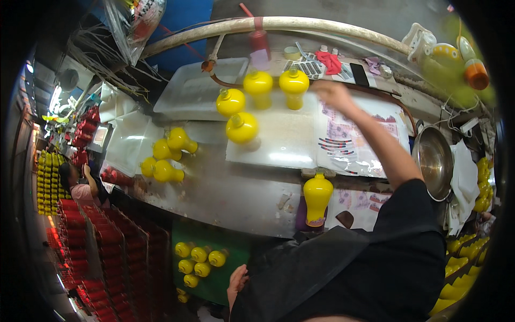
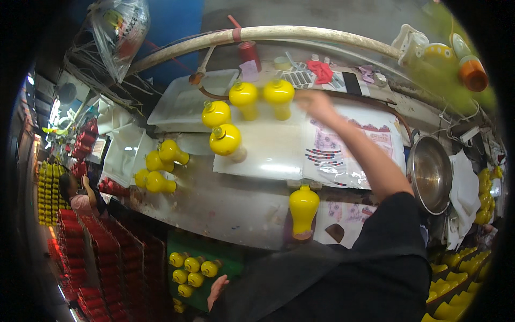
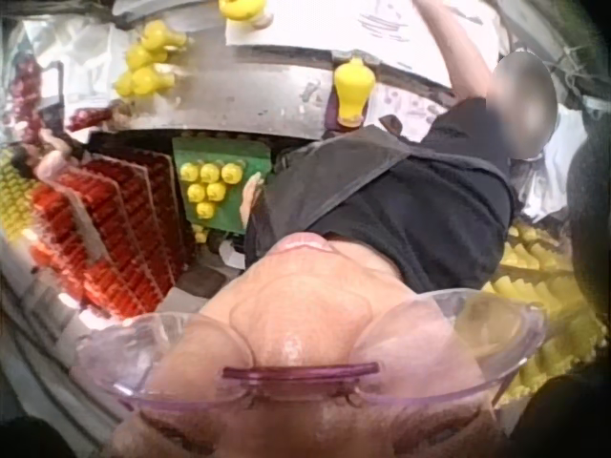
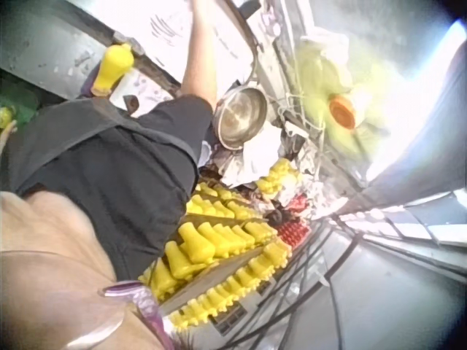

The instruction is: The person applies decorative stickers to yellow ceramic vases one at a time. They peel stickers from a sheet, place them on the vase body and neck, smooth them down, and set the finished vases aside on the table.

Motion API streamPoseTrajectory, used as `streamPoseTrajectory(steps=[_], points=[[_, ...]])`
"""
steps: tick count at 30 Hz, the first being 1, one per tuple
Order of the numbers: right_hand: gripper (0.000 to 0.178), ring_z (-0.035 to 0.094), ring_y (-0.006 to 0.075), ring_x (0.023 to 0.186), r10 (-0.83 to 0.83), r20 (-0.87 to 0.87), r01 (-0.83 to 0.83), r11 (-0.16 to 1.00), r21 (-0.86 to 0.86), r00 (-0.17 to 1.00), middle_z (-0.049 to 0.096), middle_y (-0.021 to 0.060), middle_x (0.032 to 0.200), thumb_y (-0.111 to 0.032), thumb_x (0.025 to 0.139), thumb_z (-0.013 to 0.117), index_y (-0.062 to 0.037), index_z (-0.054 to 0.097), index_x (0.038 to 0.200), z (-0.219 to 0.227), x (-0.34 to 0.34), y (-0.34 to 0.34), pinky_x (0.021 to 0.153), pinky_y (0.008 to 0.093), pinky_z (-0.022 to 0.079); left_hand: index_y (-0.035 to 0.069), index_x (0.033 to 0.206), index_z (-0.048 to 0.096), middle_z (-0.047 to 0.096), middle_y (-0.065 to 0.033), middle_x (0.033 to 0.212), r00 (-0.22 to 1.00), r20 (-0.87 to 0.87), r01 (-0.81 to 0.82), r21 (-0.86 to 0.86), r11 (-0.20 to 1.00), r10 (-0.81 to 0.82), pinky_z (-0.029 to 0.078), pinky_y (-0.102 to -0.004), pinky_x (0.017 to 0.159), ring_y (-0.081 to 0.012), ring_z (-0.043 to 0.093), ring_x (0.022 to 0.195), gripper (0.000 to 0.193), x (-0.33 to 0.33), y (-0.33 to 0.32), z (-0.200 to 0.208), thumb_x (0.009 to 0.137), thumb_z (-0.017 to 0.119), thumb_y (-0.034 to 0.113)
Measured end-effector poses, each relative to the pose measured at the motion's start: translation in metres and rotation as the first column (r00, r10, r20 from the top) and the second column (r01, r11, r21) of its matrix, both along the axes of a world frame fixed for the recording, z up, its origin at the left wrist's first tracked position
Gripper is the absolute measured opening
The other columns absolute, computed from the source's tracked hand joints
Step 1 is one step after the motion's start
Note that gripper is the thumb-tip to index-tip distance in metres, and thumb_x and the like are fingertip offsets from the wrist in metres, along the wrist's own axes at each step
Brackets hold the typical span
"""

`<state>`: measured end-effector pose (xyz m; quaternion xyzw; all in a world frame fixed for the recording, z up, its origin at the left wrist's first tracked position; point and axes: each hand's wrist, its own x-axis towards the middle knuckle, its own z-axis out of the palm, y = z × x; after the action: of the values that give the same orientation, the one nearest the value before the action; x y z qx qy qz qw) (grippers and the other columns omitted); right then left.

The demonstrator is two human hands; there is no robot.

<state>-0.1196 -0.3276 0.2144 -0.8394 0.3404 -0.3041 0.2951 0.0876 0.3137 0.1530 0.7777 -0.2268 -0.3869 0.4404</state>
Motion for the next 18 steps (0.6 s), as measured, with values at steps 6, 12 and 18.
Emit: streamPoseTrajectory(steps=[6, 12, 18], points=[[0.023, 0.073, 0.0214, 0.075, 0.72, 0.281, -0.727, 0.434, 0.531, 0.635, 0.077, 0.0105, 0.087, -0.027, 0.09, 0.076, -0.0046, 0.078, 0.098, -0.014, 0.049, 0.251, 0.071, 0.0342, 0.057, 0.014, 0.125, 0.072, 0.067, -0.0099, 0.135, 0.697, 0.318, 0.703, -0.131, 0.699, -0.642, 0.044, -0.0419, 0.111, -0.032, 0.059, 0.13, 0.037, 0.027, -0.06, 0.041, 0.088, 0.066, 0.015], [0.019, 0.07, 0.0226, 0.092, 0.897, 0.233, -0.669, 0.088, 0.738, 0.376, 0.073, 0.0102, 0.103, -0.017, 0.095, 0.075, -0.0059, 0.077, 0.11, -0.007, 0.08, 0.342, 0.08, 0.0342, 0.056, 0.006, 0.107, 0.073, 0.071, -0.0055, 0.106, 0.802, -0.24, 0.589, 0.161, 0.792, -0.548, 0.052, -0.0317, 0.086, -0.0187, 0.068, 0.1, 0.017, 0.032, -0.069, 0.056, 0.099, 0.068, 0.021], [0.033, 0.073, 0.0311, 0.095, 0.951, -0.1, -0.511, 0.244, 0.824, 0.293, 0.075, 0.0153, 0.101, -0.032, 0.09, 0.074, -0.005, 0.076, 0.109, 0.012, 0.09, 0.343, 0.084, 0.0398, 0.056, 0.013, 0.117, 0.074, 0.069, -0.0082, 0.1, 0.742, 0.022, 0.671, -0.043, 0.74, -0.671, 0.052, -0.0385, 0.084, -0.0269, 0.066, 0.097, 0.029, 0.04, -0.052, 0.046, 0.093, 0.072, 0.029]])
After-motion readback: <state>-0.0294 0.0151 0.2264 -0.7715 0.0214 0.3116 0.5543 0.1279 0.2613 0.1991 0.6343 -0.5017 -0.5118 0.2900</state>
